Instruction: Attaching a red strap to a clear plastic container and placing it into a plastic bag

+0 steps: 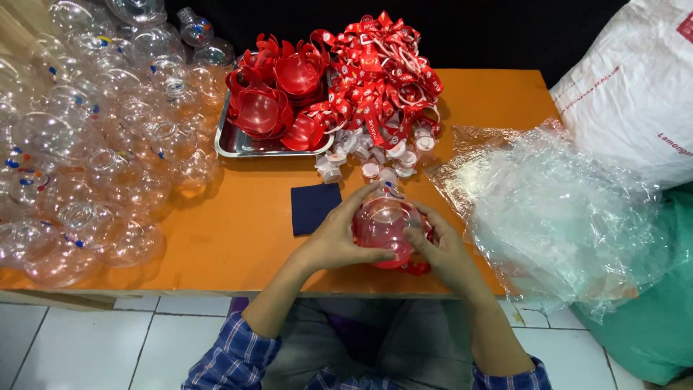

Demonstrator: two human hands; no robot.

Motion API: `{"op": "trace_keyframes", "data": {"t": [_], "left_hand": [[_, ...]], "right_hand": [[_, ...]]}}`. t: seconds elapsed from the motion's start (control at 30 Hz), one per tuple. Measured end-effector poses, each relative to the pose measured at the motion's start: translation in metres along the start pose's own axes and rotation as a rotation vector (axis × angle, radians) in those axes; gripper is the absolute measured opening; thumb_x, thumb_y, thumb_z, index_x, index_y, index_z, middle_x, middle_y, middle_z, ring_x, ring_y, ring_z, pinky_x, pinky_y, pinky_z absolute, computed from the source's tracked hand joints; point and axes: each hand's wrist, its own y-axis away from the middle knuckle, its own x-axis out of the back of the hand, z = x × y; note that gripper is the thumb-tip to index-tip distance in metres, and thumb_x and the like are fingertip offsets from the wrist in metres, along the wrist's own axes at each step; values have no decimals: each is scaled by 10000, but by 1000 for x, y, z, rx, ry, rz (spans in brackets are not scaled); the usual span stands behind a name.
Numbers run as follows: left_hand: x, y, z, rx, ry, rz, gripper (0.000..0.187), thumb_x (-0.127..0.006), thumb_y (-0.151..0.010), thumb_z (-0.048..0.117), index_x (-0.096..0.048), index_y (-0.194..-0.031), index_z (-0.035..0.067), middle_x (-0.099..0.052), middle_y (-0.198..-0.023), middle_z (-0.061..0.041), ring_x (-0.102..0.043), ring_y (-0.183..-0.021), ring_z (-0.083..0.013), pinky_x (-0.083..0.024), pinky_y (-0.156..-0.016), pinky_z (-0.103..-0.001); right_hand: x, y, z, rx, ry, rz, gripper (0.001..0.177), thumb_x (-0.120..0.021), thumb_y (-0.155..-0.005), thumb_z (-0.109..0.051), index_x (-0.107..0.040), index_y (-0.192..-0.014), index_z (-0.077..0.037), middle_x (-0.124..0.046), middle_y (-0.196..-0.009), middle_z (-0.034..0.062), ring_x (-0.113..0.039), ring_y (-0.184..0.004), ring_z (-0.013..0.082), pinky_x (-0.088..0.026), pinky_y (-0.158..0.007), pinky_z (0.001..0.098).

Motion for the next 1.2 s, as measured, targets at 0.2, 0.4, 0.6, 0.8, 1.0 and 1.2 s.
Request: {"op": "trace_keyframes", "data": {"t": [0.2, 0.4, 0.6, 0.8, 1.0, 1.2], "left_hand": [[-1, -6, 6, 210, 36, 67, 768, -852, -746, 490, -623, -1400, 159, -676, -1284, -221, -603, -1276, -407, -460, -1094, -515], [1, -20, -16, 345, -109, 44, 719, -428, -939, 736, -667, -1299, 162, -715, -1143, -240, -641, -1169, -451, -519, -983, -543], [12, -28, 43, 259, -112, -47, 973, -885, -568, 600, -589, -1314, 51, -661, -1267, -268, -583, -1256, -481, -439, -1095, -554], [-1, -37, 25, 184, -101, 139, 950, -940, -554, 532, -577, -1280, 38, -691, -1171, -235, -640, -1174, -450, -506, -1019, -501], [-3, -36, 12, 147, -162, 199, 1019, -920, -534, 560, -537, -1351, 85, -732, -1118, -193, -713, -973, -406, -538, -854, -484], [-6, -31, -6, -35, -57, 229, 1151, -889, -626, 523, -328, -1569, 174, -674, -1210, -227, -667, -1109, -449, -529, -953, -515]], "right_hand": [[-1, 5, -8, -23, 159, -29, 689, -844, -818, -296, -597, -1433, -107, -711, -1027, 90, -698, -752, 151, -621, -808, 316], [-4, -9, -29, 1, 177, -31, 450, -727, -936, -408, -717, -1219, -58, -641, -951, 34, -609, -861, 132, -516, -805, 273], [-16, -21, -62, 6, 221, 84, 483, -574, -1043, -511, -706, -949, -56, -666, -896, 112, -611, -922, 210, -483, -917, 357], [-2, -57, -47, -145, 185, 89, 685, -446, -1028, -668, -698, -950, -36, -677, -733, 205, -703, -659, 291, -536, -675, 353], [-23, -41, -75, -226, 327, 92, 852, -304, -1029, -672, -724, -1142, 60, -692, -1149, 296, -606, -1208, 419, -373, -1153, 493], [7, -45, -18, -159, 400, 80, 748, -288, -1085, -598, -748, -1052, -9, -726, -988, 222, -673, -1049, 364, -441, -1060, 482]]}}
